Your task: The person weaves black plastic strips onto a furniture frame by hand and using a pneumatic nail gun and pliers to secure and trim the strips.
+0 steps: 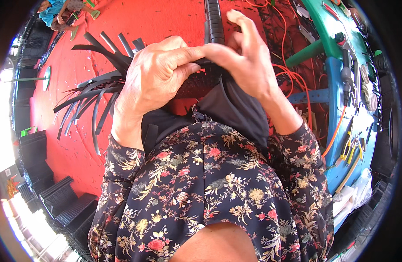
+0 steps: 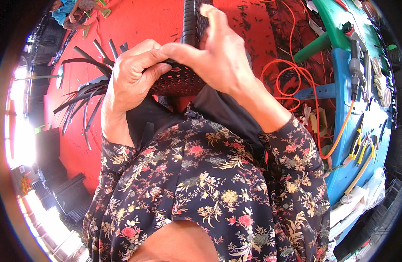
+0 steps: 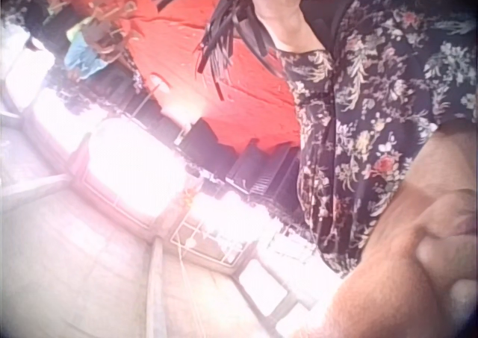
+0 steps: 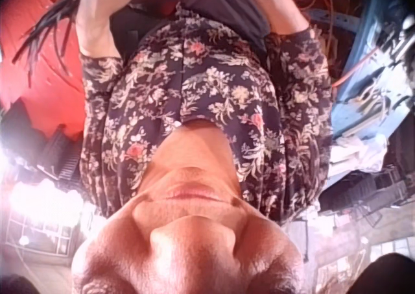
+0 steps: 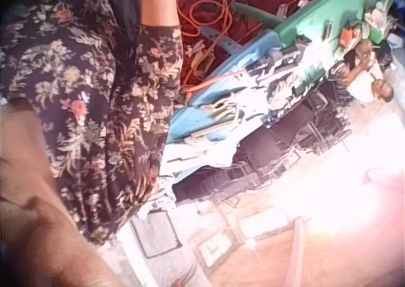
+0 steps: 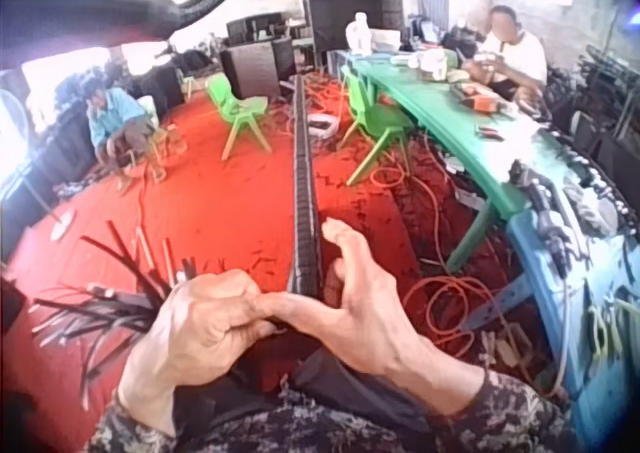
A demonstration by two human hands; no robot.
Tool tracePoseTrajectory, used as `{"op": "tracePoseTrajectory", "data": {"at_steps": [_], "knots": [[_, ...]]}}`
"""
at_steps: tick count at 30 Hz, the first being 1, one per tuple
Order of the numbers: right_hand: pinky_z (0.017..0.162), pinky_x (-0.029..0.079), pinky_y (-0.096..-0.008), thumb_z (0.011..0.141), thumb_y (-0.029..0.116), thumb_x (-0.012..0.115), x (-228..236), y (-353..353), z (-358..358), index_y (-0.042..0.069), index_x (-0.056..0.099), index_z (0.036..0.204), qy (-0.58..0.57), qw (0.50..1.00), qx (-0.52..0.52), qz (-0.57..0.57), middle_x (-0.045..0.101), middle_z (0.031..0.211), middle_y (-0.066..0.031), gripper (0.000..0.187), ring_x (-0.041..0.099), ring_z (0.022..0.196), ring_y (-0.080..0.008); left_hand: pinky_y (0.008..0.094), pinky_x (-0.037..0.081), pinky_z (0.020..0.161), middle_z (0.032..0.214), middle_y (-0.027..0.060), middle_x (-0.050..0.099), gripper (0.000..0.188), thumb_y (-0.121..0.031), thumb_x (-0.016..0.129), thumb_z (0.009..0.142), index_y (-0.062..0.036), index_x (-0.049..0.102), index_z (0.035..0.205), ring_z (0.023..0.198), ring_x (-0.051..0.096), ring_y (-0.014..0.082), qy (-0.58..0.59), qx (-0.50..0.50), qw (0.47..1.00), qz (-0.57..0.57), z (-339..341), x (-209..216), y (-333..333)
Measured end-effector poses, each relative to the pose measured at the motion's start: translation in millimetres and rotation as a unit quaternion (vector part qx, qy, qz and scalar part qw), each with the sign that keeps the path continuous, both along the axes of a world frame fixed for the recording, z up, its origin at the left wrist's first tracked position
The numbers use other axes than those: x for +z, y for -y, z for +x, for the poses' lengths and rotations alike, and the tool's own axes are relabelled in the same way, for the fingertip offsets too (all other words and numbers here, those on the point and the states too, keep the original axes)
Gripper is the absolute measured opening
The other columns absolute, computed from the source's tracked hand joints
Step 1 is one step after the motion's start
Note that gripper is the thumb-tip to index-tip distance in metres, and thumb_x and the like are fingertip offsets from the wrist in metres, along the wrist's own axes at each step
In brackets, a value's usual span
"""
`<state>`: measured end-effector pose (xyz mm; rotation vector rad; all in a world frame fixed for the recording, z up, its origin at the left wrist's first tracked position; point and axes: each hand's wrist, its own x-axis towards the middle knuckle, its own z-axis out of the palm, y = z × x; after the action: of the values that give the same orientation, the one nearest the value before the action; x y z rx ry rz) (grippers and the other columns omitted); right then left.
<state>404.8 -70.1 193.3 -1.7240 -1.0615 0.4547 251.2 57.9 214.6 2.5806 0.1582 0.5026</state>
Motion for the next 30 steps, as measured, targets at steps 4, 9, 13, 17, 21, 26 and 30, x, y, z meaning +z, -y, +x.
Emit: {"op": "tracePoseTrajectory", "data": {"at_steps": [4, 9, 13, 17, 21, 26, 30], "knots": [[0.051, 0.038, -0.0268, 0.085, 0.021, 0.073, -2.4, -1.3, 4.3, -0.005, 0.035, 0.131, 0.062, 0.997, 0.049, 0.009, 0.050, 0.069, -0.0036, 0.065, 0.045, 0.060, -0.0085, 0.0301, 0.041, 0.060, 0.072, 0.0075, 0.050, 0.029, 0.000, 0.067, 0.077, -0.0013, 0.067, 0.105, 0.065, 0.051, 0.0212, -0.001, 0.004, 1.000, -0.004, 3.2, 3.6, 3.9], [0.057, 0.040, -0.0291, 0.086, 0.011, 0.065, -11.3, 2.1, -5.3, -0.005, 0.032, 0.137, -0.067, 0.991, 0.085, 0.080, 0.051, 0.077, -0.0092, 0.062, 0.047, 0.064, -0.0130, 0.0309, 0.041, 0.059, 0.073, 0.0080, 0.050, 0.031, 0.002, 0.068, 0.075, -0.0005, 0.067, 0.107, 0.064, 0.051, 0.0212, -0.007, 0.013, 1.000, -0.016, -9.6, 4.9, 11.6], [0.059, 0.032, -0.0177, 0.091, 0.021, 0.060, -36.8, -1.1, -11.1, -0.005, 0.036, 0.136, -0.069, 0.969, 0.086, 0.220, 0.051, 0.079, 0.0019, 0.057, 0.040, 0.064, -0.0049, 0.0300, 0.043, 0.060, 0.074, 0.0079, 0.053, 0.033, 0.002, 0.068, 0.075, -0.0007, 0.068, 0.108, 0.066, 0.053, 0.0210, -0.011, 0.012, 0.999, -0.036, -18.3, 10.7, 14.3], [0.059, 0.029, -0.0161, 0.091, 0.020, 0.060, -25.4, 9.0, -13.6, -0.006, 0.036, 0.136, -0.308, 0.936, 0.068, 0.155, 0.046, 0.077, 0.0056, 0.058, 0.037, 0.065, -0.0021, 0.0300, 0.043, 0.060, 0.076, 0.0085, 0.056, 0.035, 0.002, 0.069, 0.074, -0.0010, 0.068, 0.108, 0.067, 0.055, 0.0218, -0.013, 0.018, 0.999, -0.022, -21.6, 10.1, 14.3], [0.061, 0.034, -0.0186, 0.082, 0.014, 0.068, -10.5, 8.0, -22.4, -0.003, 0.037, 0.136, -0.127, 0.985, 0.071, 0.096, 0.051, 0.080, 0.0012, 0.065, 0.042, 0.069, -0.0036, 0.0300, 0.044, 0.060, 0.077, 0.0091, 0.057, 0.035, 0.003, 0.069, 0.073, -0.0012, 0.068, 0.108, 0.068, 0.056, 0.0224, -0.010, 0.019, 1.000, -0.020, -23.4, 10.9, 15.2], [0.063, 0.036, -0.0193, 0.081, 0.008, 0.063, -8.4, 3.8, -28.9, -0.003, 0.035, 0.138, -0.282, 0.944, 0.074, 0.153, 0.049, 0.081, -0.0001, 0.064, 0.044, 0.070, -0.0055, 0.0296, 0.044, 0.061, 0.077, 0.0090, 0.057, 0.035, 0.003, 0.069, 0.074, -0.0008, 0.068, 0.109, 0.068, 0.056, 0.0213, -0.023, 0.021, 0.999, -0.025, -24.8, 14.5, 16.3], [0.060, 0.040, -0.0249, 0.086, 0.007, 0.056, -43.4, 18.1, -12.0, 0.000, 0.036, 0.139, -0.448, 0.851, 0.114, 0.248, 0.052, 0.079, -0.0067, 0.057, 0.048, 0.065, -0.0138, 0.0288, 0.044, 0.061, 0.077, 0.0088, 0.058, 0.035, 0.003, 0.069, 0.074, -0.0001, 0.068, 0.110, 0.068, 0.056, 0.0195, -0.025, 0.016, 0.999, -0.031, -23.5, 13.6, 14.0]]}}
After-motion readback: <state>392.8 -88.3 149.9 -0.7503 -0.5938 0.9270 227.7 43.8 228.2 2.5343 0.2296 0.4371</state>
